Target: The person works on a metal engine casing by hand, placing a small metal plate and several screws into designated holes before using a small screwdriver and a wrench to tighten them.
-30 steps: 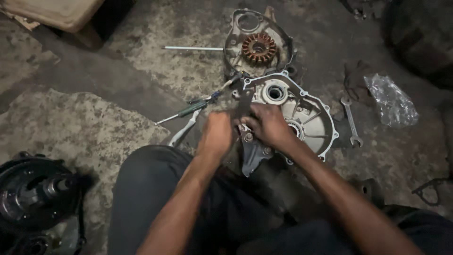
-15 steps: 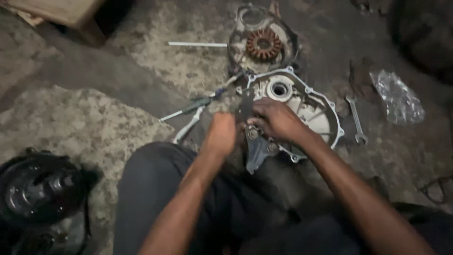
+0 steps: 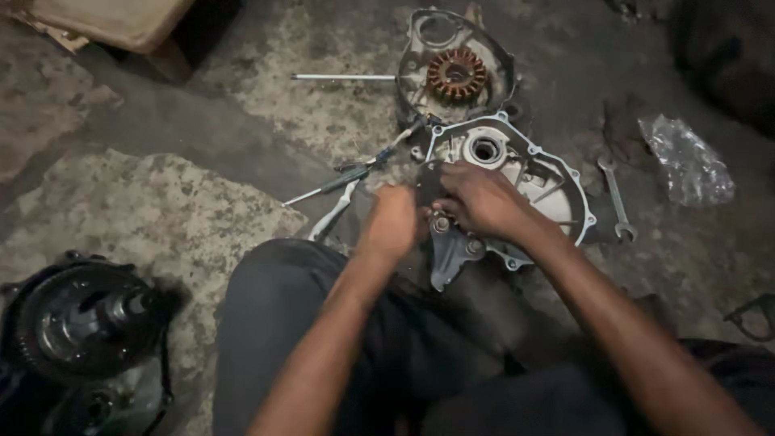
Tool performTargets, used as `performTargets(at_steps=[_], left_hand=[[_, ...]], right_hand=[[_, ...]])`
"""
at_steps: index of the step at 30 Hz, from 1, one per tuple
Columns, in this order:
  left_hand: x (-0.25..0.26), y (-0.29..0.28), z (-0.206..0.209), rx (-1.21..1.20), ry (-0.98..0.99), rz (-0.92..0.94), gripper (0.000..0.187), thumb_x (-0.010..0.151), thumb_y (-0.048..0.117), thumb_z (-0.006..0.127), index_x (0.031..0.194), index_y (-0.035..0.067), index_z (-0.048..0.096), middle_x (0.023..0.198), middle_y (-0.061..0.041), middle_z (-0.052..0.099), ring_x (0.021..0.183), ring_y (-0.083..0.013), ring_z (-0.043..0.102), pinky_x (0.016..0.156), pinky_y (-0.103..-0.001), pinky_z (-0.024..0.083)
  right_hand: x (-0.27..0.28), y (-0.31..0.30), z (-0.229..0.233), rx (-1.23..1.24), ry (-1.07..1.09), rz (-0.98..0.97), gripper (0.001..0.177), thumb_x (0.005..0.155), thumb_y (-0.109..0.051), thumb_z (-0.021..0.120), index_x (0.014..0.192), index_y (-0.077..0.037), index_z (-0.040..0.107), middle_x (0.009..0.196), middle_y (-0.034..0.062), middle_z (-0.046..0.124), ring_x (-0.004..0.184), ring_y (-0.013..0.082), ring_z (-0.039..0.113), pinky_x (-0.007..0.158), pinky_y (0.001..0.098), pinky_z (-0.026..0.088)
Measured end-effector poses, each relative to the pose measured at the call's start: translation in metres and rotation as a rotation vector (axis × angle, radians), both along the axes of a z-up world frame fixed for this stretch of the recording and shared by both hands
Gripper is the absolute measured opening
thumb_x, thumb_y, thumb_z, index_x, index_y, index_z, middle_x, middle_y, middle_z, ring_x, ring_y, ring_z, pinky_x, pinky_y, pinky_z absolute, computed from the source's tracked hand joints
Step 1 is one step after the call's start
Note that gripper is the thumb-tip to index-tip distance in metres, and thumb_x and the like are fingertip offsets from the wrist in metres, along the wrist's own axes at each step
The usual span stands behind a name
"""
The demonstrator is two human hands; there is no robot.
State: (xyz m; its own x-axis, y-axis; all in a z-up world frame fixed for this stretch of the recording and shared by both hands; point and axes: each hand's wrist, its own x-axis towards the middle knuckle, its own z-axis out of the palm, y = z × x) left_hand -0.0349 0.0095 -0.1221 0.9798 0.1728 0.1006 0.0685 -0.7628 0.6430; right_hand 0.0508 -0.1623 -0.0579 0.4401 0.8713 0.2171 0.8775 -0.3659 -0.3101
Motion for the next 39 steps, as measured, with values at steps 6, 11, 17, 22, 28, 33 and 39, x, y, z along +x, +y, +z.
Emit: performTargets(at_steps=[6,11,17,22,28,33,39], left_hand=[[0.008,0.006,-0.012,-0.057,-0.01,0.09,0.019,0.093,0.011,0.061,0.092,-0.003,0.074,0.093,-0.031,0.069,0.091,-0.0468,0.068,0.076,-0.055,0.055],[0.003,0.008,0.009,0.165,0.076,-0.128,0.031,0.081,0.026,0.071,0.084,-0.004,0.073,0.088,-0.03,0.071,0.088,-0.0465,0.07,0.083,-0.053,0.056],[-0.003,0.002,0.026,-0.018,0.006,0.07,0.025,0.091,0.015,0.059,0.091,-0.006,0.071,0.096,-0.035,0.066,0.092,-0.052,0.066,0.073,-0.057,0.055],[0.003,0.006,0.023,-0.01,0.057,0.049,0.022,0.093,0.014,0.058,0.093,-0.004,0.071,0.094,-0.034,0.067,0.093,-0.0502,0.068,0.076,-0.057,0.055],[-0.005,0.014,0.038,-0.014,0.105,-0.043,0.025,0.076,0.014,0.077,0.092,-0.004,0.072,0.094,-0.032,0.069,0.093,-0.0485,0.068,0.077,-0.054,0.057],[-0.008,0.006,0.052,0.017,0.198,0.061,0.021,0.082,0.016,0.077,0.093,-0.003,0.075,0.096,-0.031,0.069,0.094,-0.0481,0.068,0.078,-0.053,0.057],[-0.006,0.007,0.053,-0.044,0.09,0.015,0.021,0.078,0.013,0.076,0.094,-0.001,0.075,0.092,-0.031,0.071,0.093,-0.0473,0.069,0.078,-0.053,0.058]], right_hand=[[0.003,0.005,0.0,0.152,-0.063,0.029,0.029,0.083,-0.02,0.075,0.102,0.0,0.066,0.11,0.0171,0.066,0.104,0.0398,0.061,0.083,0.0487,0.052],[0.002,0.004,0.003,-0.078,0.063,-0.016,0.023,0.083,-0.019,0.076,0.097,-0.003,0.067,0.103,0.0144,0.067,0.105,0.0374,0.063,0.086,0.048,0.052],[-0.009,0.006,0.011,0.033,0.106,-0.1,0.025,0.086,-0.016,0.074,0.105,-0.002,0.067,0.101,0.0154,0.067,0.1,0.0383,0.064,0.082,0.049,0.051],[-0.007,0.008,0.006,0.131,0.063,-0.075,0.026,0.084,-0.018,0.076,0.102,-0.002,0.068,0.102,0.0159,0.068,0.101,0.0391,0.065,0.083,0.0478,0.053],[0.007,0.006,-0.005,0.043,0.113,0.027,0.029,0.085,-0.026,0.08,0.093,-0.001,0.068,0.102,0.0161,0.068,0.098,0.0382,0.066,0.084,0.0476,0.053],[-0.01,0.011,-0.018,0.171,0.099,-0.046,0.026,0.084,-0.019,0.077,0.099,0.0,0.069,0.11,0.0186,0.065,0.101,0.0401,0.065,0.083,0.0462,0.053],[-0.001,0.007,-0.009,0.177,0.15,-0.017,0.029,0.088,-0.019,0.077,0.108,0.0,0.07,0.112,0.0171,0.065,0.104,0.0384,0.065,0.089,0.0455,0.053]])
